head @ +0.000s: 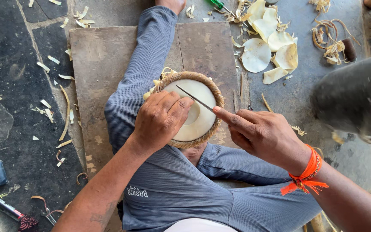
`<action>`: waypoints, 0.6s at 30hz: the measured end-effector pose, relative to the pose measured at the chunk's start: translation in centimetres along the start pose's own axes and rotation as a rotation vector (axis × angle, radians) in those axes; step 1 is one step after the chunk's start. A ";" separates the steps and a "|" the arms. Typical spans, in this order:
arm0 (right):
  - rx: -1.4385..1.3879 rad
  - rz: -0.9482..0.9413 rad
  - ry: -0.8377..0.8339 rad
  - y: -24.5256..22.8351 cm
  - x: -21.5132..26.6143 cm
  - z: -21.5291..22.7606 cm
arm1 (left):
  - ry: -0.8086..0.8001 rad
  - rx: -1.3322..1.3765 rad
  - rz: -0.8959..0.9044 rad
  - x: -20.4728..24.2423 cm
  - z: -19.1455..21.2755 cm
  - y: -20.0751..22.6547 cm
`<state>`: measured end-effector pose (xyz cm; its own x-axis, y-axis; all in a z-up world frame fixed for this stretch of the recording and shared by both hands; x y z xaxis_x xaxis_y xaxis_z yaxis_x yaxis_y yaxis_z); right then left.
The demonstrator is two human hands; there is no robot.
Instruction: The person sits on the floor and works on a small drum, using a pointed tool to thread and tighten ropes around the drum's rim. They then use a knife to trim excess rope and a wooden mallet to tap the drumhead.
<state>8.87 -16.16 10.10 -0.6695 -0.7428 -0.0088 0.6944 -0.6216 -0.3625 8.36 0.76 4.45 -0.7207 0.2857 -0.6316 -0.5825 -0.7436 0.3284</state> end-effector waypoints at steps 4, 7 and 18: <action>-0.015 -0.021 0.031 -0.1 0.6 0.0 | 0.001 0.005 -0.007 0.1 0.1 0.0; -0.048 -0.053 0.073 -0.2 1.5 -0.2 | -0.008 -0.003 -0.002 0.0 0.0 -0.1; -0.024 -0.095 0.216 -1.6 2.5 -2.0 | 0.015 0.015 -0.001 0.1 0.2 -0.1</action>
<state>5.62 -16.55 8.83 -0.7739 -0.6095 -0.1719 0.6212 -0.6778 -0.3934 8.23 0.96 4.48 -0.7145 0.2773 -0.6423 -0.5889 -0.7340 0.3382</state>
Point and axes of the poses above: each hand's wrist, its own x-axis away from the middle knuckle, its own z-axis out of the back of the hand, y = z × x, the point moved 8 cm from there along -x, towards the middle knuckle, and after that the axes turned 6 degrees about -x, right-handed, at the moved point
